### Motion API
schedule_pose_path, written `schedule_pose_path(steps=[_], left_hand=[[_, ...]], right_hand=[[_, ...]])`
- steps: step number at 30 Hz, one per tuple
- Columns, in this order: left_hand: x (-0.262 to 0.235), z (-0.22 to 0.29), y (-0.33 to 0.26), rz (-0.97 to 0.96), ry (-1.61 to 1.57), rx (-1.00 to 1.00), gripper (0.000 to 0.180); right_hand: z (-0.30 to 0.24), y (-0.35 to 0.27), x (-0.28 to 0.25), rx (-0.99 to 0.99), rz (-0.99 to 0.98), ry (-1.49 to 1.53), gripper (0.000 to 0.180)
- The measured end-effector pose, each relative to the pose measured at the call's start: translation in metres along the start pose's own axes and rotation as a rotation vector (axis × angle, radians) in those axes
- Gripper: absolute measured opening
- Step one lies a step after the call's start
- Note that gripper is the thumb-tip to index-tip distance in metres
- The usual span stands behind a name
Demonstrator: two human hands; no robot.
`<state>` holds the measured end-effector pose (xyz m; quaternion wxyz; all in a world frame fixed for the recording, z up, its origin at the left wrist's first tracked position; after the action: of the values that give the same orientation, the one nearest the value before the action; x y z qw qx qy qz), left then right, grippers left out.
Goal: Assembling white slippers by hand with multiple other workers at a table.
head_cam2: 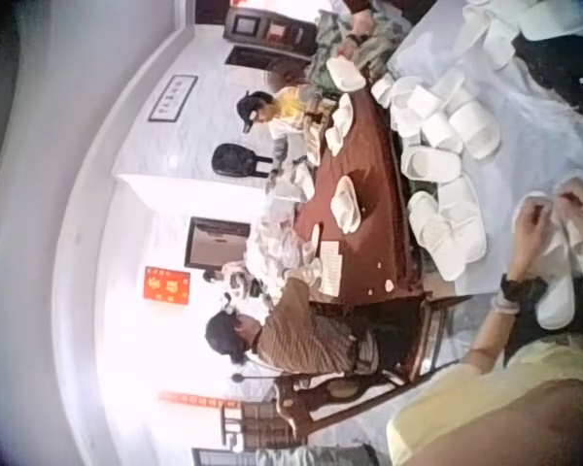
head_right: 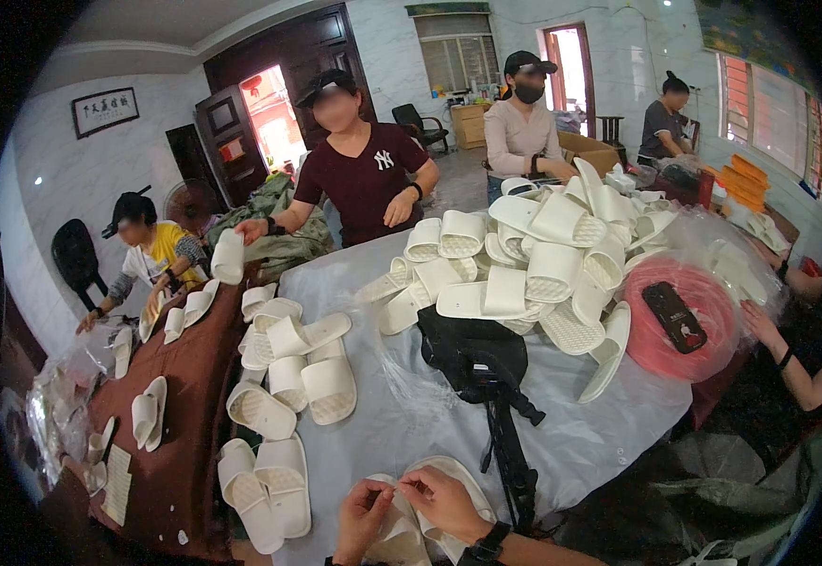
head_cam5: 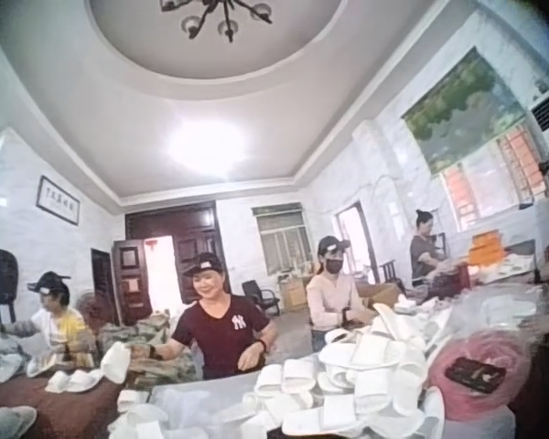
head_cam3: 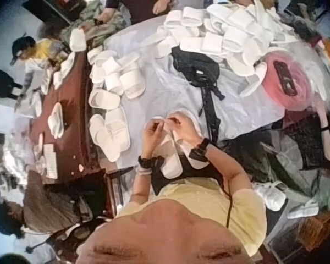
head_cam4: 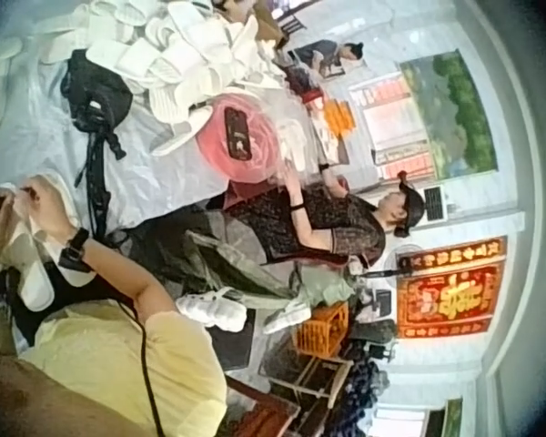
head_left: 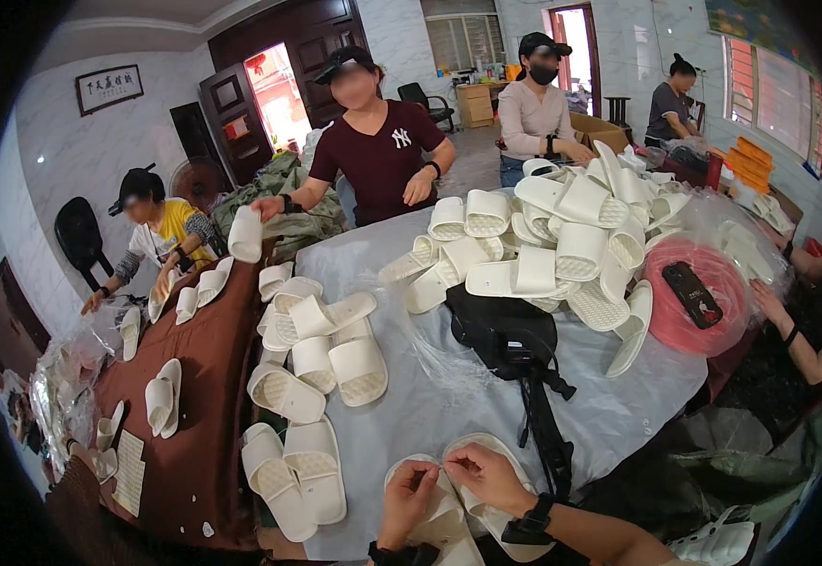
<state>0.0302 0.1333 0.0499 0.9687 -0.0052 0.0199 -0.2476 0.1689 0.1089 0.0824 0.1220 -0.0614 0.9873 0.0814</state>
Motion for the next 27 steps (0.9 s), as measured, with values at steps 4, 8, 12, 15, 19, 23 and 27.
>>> schedule_pose_path(steps=[4, 8, 12, 15, 19, 23, 27], left_hand=[[0.001, 0.005, -0.002, 0.000, 0.036, 0.047, 0.011], [0.007, 0.014, -0.003, -0.043, 0.073, 0.052, 0.014], [0.008, 0.000, -0.001, -0.065, 0.064, 0.001, 0.010], [0.005, 0.004, 0.000, -0.047, 0.135, 0.073, 0.010], [0.000, -0.001, 0.001, -0.024, 0.076, 0.028, 0.010], [0.004, -0.001, 0.002, -0.034, 0.043, 0.007, 0.008], [-0.001, 0.003, -0.001, 0.007, -0.011, 0.076, 0.009]], right_hand=[[0.000, -0.001, 0.001, -0.020, -0.006, 0.029, 0.015], [-0.003, -0.002, 0.004, 0.017, -0.057, -0.051, 0.015], [0.000, -0.004, 0.003, -0.011, -0.038, -0.073, 0.016], [0.000, -0.004, 0.003, -0.024, -0.005, -0.027, 0.015], [-0.003, -0.001, 0.004, -0.034, -0.037, 0.014, 0.014], [0.004, -0.002, -0.001, 0.017, -0.034, 0.018, 0.015], [0.003, 0.001, 0.006, -0.014, -0.055, 0.068, 0.015]])
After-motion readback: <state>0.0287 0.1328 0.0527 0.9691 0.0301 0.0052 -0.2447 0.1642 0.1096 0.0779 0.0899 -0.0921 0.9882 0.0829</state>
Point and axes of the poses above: each hand's wrist, its own y-axis towards the middle knuckle, its own x-axis out of the palm, z = x × y, the point moved 10 cm from there along y, towards the middle knuckle, and after that the axes turned 13 degrees about -z, right-handed, at the moved point
